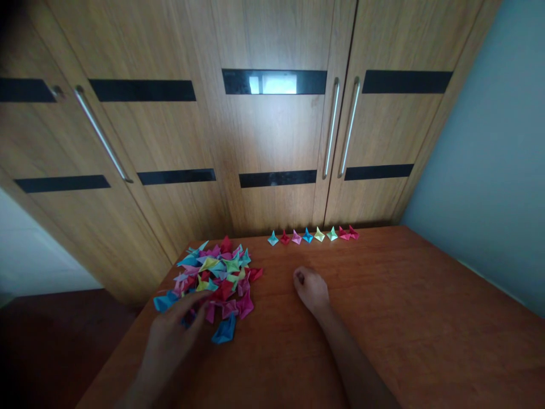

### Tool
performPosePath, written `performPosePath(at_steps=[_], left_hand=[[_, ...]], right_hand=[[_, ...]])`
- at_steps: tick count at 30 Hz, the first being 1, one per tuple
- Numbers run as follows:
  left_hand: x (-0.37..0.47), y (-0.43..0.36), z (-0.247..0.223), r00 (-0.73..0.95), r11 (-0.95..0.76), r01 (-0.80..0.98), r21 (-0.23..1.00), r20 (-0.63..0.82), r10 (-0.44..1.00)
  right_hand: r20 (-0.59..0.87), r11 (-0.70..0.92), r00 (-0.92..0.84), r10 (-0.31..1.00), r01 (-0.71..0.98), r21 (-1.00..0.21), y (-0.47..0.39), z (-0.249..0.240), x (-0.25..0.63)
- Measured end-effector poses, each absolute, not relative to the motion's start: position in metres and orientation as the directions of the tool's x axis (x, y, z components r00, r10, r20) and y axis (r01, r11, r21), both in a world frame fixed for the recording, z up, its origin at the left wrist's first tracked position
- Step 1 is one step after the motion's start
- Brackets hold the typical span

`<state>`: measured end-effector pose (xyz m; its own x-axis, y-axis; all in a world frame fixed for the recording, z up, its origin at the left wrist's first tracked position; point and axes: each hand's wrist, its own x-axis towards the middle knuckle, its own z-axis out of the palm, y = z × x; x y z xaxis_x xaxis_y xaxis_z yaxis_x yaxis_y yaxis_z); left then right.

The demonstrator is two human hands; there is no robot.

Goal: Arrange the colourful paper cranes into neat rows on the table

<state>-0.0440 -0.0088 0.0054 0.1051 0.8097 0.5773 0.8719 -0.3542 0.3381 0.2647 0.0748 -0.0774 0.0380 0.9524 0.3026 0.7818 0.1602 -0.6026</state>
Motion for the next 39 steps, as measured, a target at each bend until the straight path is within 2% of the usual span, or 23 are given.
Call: performPosePath(at_steps=[7, 16, 23, 27, 39], left_hand=[[0.009, 0.027, 0.013, 0.284, -0.485, 0.783, 0.388, 0.471, 0.835], [0.059, 0.054, 0.006, 0.411, -0.524, 0.788, 0.322, 0.359, 0.838], [0.067, 0.056, -0.008, 0.442, -0.526, 0.797, 0.296, 0.306, 0.843], [0.065, 0.055, -0.013, 0.435, -0.510, 0.806, 0.301, 0.283, 0.855], [0.056, 0.052, -0.013, 0.442, -0.520, 0.776, 0.357, 0.280, 0.852]], right_hand=[[0.312, 0.191, 0.026, 0.950, 0.744, -0.640, 0.075, -0.078, 0.267], [0.315, 0.260, -0.032, 0.949, 0.647, -0.717, 0.073, -0.076, 0.270], [0.300, 0.331, -0.140, 0.943, 0.336, -0.882, 0.069, -0.069, 0.264], [0.276, 0.317, -0.203, 0.939, 0.209, -0.925, 0.064, -0.061, 0.260], [0.260, 0.306, -0.175, 0.949, 0.332, -0.892, 0.064, -0.068, 0.259]])
